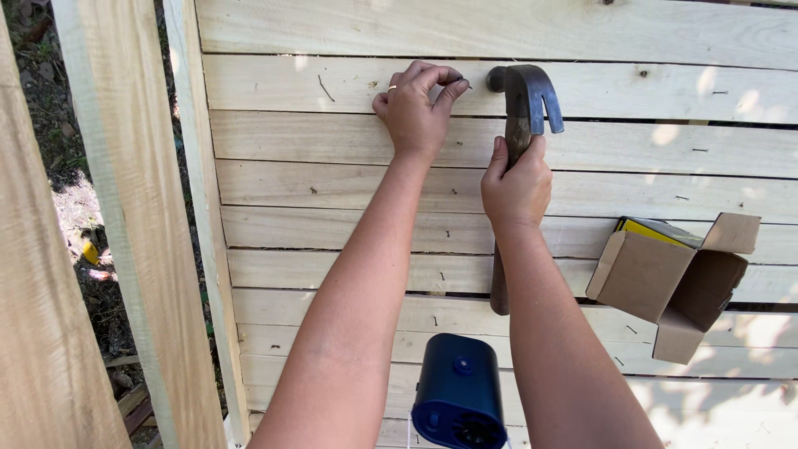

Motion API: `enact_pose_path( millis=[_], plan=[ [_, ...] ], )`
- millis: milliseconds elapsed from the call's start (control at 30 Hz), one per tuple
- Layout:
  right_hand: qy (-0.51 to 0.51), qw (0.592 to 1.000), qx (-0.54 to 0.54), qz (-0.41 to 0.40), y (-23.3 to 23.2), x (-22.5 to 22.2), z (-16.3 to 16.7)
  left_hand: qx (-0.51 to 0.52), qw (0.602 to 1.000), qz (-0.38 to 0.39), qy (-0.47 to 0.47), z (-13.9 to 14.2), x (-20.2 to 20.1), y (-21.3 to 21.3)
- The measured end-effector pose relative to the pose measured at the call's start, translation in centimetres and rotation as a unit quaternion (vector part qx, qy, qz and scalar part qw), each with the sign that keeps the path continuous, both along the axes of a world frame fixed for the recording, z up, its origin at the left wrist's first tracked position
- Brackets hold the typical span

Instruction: The person hammers nails into horizontal wooden slats of an outdoor wooden frame, taking nails one at a time from an open cardboard nail box and driving them into the planks. They later shift position to nail the slats near the corner post of the structure.

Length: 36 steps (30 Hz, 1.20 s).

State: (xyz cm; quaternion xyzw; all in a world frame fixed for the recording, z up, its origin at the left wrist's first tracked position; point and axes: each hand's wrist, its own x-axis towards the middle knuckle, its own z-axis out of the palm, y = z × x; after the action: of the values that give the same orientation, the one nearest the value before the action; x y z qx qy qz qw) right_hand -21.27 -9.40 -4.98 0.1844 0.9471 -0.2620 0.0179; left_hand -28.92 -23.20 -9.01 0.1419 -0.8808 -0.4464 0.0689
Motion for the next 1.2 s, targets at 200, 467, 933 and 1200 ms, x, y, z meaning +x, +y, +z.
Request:
enact_pose_path(
  millis=[200,467,933,1200],
  plan=[
    [-0.021,1.000,0.018,-0.004,0.6,-0.8,0.0,-0.014,1.000,-0.019,-0.013,-1.3,-1.1,0.8],
    [-0.038,0.999,0.022,-0.011,1.1,-1.0,-0.5,-0.038,0.999,-0.028,-0.009,-1.4,-1.4,1.3],
    [-0.041,0.998,0.037,-0.007,0.9,-1.0,-0.4,-0.059,0.997,-0.043,0.002,-1.8,-1.2,1.0],
    [-0.056,0.998,0.033,-0.006,0.8,-1.0,-0.4,-0.104,0.994,-0.039,0.014,-2.8,-1.0,1.4]
  ],
)
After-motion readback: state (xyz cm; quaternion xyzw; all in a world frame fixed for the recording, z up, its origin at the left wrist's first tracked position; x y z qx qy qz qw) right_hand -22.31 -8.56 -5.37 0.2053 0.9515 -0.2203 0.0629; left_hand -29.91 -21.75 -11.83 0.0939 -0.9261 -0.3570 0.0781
